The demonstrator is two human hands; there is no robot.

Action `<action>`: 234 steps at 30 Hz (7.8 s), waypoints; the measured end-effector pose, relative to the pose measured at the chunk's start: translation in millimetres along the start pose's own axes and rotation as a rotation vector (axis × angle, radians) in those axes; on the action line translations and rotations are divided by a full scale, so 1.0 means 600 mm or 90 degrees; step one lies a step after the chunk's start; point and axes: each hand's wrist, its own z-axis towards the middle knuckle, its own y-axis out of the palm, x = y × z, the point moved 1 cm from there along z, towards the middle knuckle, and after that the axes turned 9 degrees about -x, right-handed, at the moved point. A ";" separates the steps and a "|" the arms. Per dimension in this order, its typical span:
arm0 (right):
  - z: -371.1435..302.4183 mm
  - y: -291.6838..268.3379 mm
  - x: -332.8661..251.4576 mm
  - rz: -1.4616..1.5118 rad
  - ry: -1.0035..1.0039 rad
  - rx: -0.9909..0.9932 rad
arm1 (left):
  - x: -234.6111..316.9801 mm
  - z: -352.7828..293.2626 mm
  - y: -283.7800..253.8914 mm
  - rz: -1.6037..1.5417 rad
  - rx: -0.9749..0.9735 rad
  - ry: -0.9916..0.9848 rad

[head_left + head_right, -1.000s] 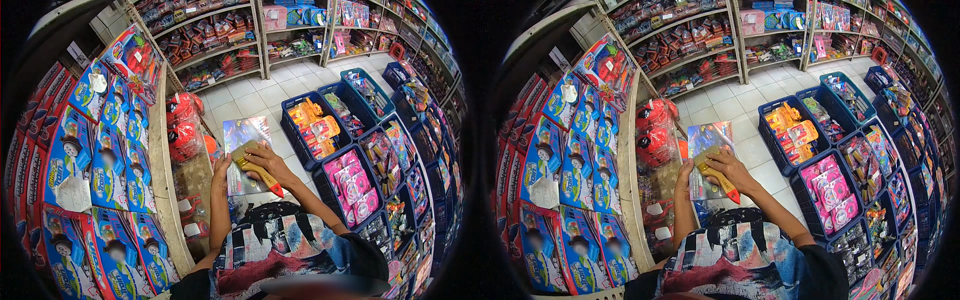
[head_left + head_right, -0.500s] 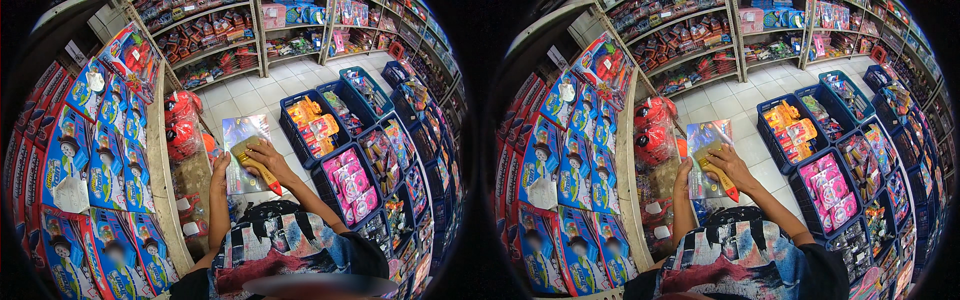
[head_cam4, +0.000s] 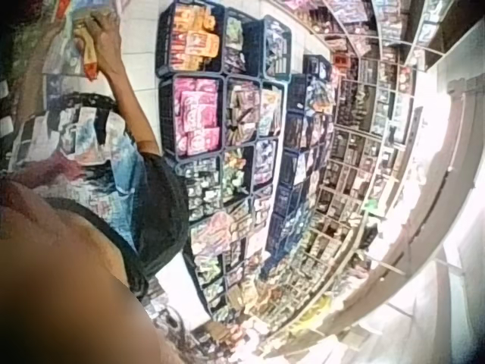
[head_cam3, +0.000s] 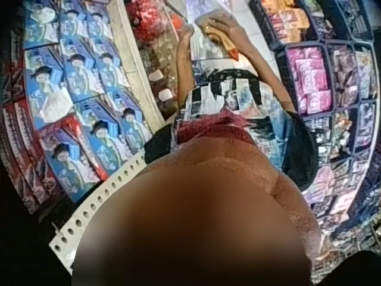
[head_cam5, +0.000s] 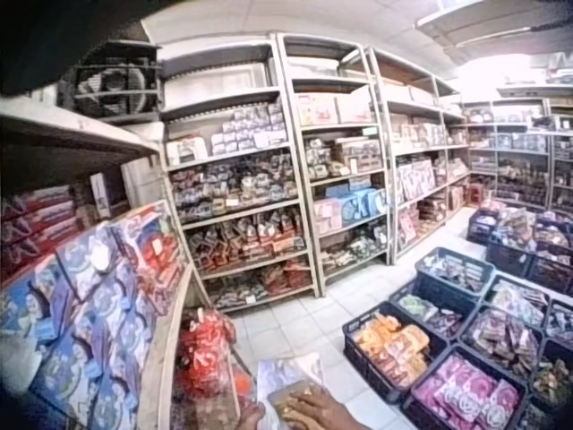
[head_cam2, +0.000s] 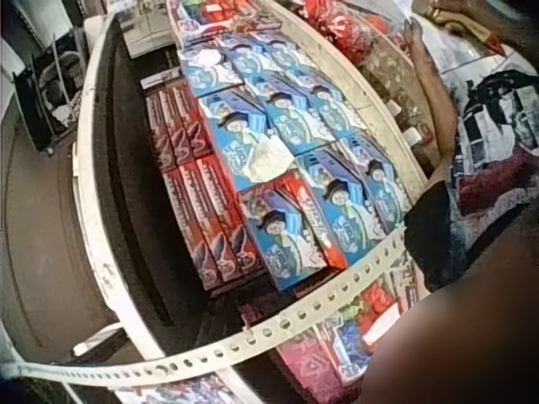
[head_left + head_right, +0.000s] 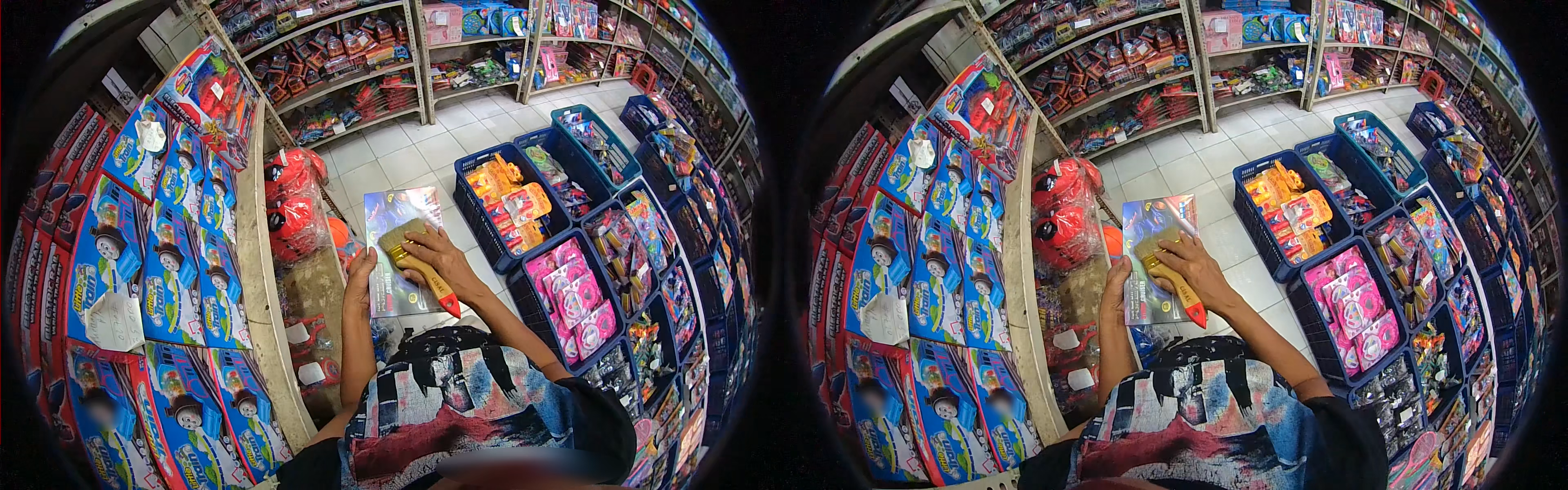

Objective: Using a large brush to dust off the front and back of a toy box in a store.

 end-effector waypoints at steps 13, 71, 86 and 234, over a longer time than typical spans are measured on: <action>-0.002 0.005 0.002 -0.004 0.065 0.021 | -0.002 -0.002 0.004 0.017 0.008 -0.006; -0.019 -0.017 0.000 0.063 0.070 0.036 | 0.005 -0.004 0.039 -0.011 -0.059 -0.015; -0.025 -0.014 0.003 0.044 0.070 0.031 | 0.004 -0.003 0.041 -0.036 -0.047 -0.029; -0.025 -0.010 -0.003 -0.005 0.036 0.016 | 0.008 -0.004 0.058 -0.004 -0.062 -0.025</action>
